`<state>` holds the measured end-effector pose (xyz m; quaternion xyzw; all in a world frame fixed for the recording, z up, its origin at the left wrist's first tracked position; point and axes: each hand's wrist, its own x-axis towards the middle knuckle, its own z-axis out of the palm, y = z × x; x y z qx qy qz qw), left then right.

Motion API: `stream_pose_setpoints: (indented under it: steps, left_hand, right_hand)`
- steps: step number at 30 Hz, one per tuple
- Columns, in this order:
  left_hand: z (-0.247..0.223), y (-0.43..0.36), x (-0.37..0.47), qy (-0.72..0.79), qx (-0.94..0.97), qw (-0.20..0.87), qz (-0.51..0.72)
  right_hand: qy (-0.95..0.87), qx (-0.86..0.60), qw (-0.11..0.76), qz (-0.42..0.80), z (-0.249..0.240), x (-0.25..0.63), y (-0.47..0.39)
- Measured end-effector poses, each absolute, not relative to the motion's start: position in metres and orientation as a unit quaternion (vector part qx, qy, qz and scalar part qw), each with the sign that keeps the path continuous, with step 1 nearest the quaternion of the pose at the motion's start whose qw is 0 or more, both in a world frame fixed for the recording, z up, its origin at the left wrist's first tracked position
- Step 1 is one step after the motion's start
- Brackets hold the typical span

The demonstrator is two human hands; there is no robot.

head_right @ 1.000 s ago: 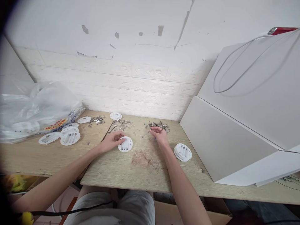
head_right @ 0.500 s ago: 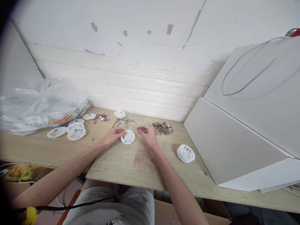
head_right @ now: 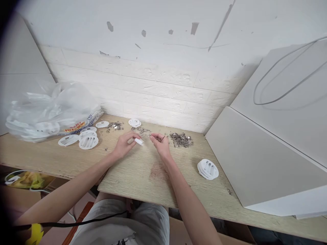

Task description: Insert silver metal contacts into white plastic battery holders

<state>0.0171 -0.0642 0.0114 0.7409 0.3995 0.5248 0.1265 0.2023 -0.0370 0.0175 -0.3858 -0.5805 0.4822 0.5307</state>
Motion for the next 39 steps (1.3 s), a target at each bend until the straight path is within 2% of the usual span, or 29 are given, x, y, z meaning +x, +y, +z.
stream_pose_setpoints:
  steps: [4, 9, 21, 39]
  left_hand:
    - [0.009, -0.066, 0.016, 0.370, 0.780, 0.033, 0.504]
    - [0.006, -0.065, 0.014, 0.370, 0.782, -0.004, 0.501]
    - [0.007, -0.063, 0.016, 0.304, 0.788, -0.109, 0.524]
    - [0.003, -0.064, 0.018, 0.341, 0.784, -0.090, 0.510]
  right_hand:
    - [-0.597, -0.370, 0.505, 0.503, 0.021, 0.195, -0.047]
    - [-0.628, -0.362, 0.479, 0.495, 0.021, 0.189, -0.055]
    - [-0.598, -0.373, 0.493, 0.510, 0.018, 0.184, -0.056]
    - [-0.670, -0.377, 0.473, 0.430, 0.015, 0.189, -0.054]
